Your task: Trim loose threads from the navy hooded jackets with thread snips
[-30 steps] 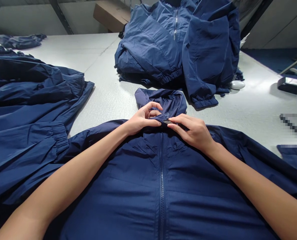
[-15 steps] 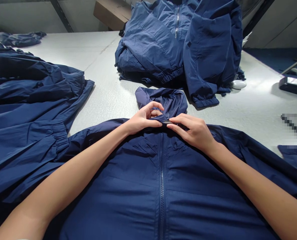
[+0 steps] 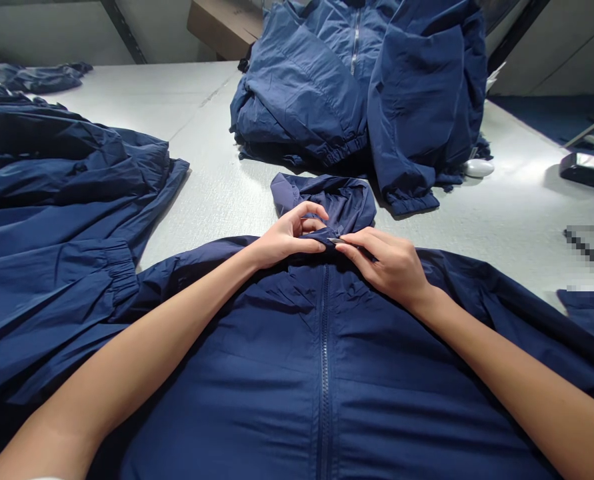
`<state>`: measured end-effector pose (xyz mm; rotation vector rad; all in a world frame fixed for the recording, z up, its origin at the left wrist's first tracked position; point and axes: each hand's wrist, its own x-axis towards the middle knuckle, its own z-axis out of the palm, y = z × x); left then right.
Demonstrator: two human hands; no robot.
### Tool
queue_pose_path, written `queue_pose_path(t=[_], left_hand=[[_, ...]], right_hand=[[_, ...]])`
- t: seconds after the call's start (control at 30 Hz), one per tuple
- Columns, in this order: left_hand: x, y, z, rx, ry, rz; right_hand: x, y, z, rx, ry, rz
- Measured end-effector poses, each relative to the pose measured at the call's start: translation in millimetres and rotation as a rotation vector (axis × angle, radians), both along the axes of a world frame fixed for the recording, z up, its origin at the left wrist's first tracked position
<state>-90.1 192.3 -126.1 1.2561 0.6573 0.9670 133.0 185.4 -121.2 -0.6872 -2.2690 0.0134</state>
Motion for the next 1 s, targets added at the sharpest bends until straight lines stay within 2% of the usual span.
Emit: queue_pose_path(t=[0.2,0.5,1.0], left_hand=[[-0.5,-0.4,0.6,-0.010,-0.012,0.015],[0.7,0.4,0.6,-0.002,-0.020,0.007],[1.1,-0.9,2.4,0.020,0.004,-0.001]], right_hand=[[1.0,1.4,2.6,-0.033,0.101,-0.033],[2.3,1.7,2.5,-0.044,-0.010,0.004],[0.8,0.2,0.9,-0.030,-0.025,-0.008]])
